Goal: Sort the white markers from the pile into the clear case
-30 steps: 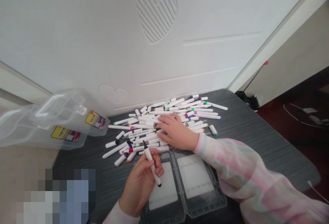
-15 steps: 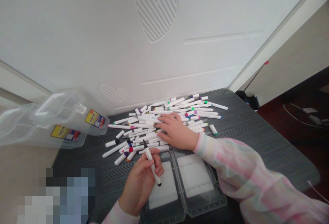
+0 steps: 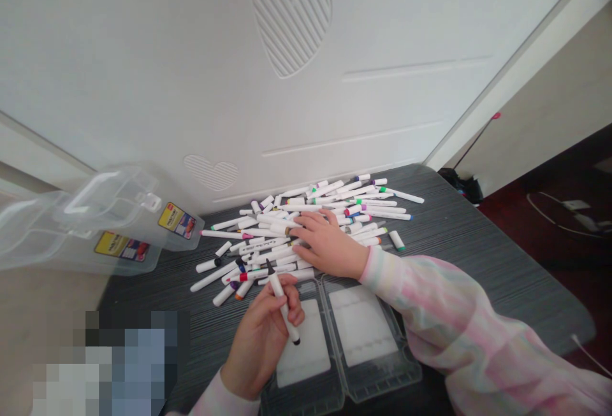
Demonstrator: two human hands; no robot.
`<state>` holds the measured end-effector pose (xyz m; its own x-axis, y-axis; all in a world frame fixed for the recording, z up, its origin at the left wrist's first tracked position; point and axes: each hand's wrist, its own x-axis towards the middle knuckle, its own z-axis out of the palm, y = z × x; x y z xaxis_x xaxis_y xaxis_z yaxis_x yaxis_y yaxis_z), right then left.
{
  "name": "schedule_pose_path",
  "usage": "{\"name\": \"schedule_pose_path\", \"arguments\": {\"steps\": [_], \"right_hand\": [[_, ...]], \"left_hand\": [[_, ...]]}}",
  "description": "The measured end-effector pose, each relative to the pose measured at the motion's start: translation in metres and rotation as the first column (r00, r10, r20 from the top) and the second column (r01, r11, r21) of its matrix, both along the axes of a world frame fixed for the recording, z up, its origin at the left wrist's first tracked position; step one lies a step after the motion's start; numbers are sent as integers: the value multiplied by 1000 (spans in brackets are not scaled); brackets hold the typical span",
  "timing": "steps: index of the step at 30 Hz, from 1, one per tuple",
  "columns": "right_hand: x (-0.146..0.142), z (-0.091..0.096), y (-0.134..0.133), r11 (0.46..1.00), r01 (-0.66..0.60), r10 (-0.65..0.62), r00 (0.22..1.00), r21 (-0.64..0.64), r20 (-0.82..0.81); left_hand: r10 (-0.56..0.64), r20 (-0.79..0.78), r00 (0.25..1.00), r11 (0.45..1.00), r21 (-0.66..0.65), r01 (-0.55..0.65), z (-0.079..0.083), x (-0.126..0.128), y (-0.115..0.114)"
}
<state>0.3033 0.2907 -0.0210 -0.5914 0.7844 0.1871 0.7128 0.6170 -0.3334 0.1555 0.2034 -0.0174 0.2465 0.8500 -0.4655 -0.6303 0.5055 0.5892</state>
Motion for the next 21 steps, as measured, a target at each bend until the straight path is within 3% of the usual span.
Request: {"name": "schedule_pose_path", "arguments": {"steps": [21], "right_hand": [[0,-1,0,1000,-5,4,1000,4,11]], "left_hand": [[-12,9,1000,1000,-2,12,0,0,0]]}}
